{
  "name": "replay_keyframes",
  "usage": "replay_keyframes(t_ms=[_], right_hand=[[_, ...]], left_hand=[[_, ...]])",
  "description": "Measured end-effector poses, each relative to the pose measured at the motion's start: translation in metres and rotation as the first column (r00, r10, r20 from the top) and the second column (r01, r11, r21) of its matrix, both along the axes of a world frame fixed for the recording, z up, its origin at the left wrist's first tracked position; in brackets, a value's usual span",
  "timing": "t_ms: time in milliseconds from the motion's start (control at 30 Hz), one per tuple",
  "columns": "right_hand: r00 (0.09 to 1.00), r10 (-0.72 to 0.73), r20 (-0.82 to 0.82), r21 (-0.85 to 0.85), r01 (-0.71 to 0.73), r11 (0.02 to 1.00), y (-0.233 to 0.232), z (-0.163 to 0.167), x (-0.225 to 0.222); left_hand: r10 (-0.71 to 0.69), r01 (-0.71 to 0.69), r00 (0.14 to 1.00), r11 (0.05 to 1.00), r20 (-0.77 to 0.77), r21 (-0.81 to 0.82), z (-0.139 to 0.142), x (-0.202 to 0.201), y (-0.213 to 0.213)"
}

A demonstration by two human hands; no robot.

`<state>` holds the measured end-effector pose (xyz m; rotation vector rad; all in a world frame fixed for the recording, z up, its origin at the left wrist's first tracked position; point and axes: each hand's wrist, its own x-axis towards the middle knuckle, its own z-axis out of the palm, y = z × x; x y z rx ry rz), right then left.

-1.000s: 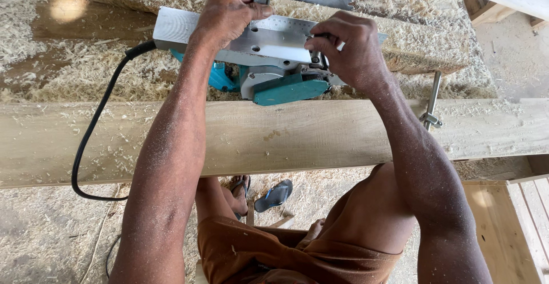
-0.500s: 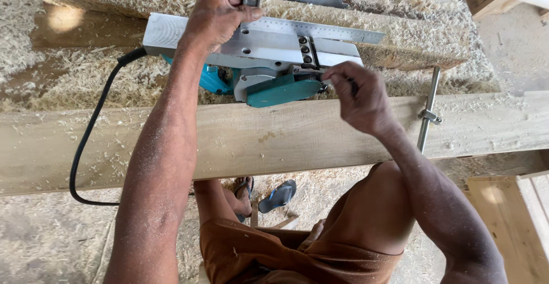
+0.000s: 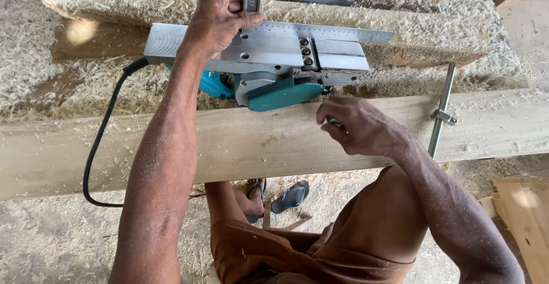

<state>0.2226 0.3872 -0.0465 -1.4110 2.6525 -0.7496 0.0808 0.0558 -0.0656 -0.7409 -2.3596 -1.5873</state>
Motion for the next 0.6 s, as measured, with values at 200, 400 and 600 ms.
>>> replay_keyframes(t_ms=[200,400,600], right_hand=[[0.956,-0.242,0.168,0.265,0.193,0.945,-0.005,0.014,0.020],[0.988,-0.140,0.064,0.280,0.117,0.953,-0.013,0.015,0.023],[0.962,-0.260,-0.087,-0.068,0.254,0.965,-0.001,0.015,0.010]], left_hand=[[-0.025,0.025,0.999,1.000,-0.021,0.007,-0.003,0.004,0.005],[-0.044,0.044,0.998,0.999,-0.035,0.023,-0.005,0.008,0.009],[-0.007,0.008,0.995,1.000,-0.100,0.011,-0.008,0.007,0.010]])
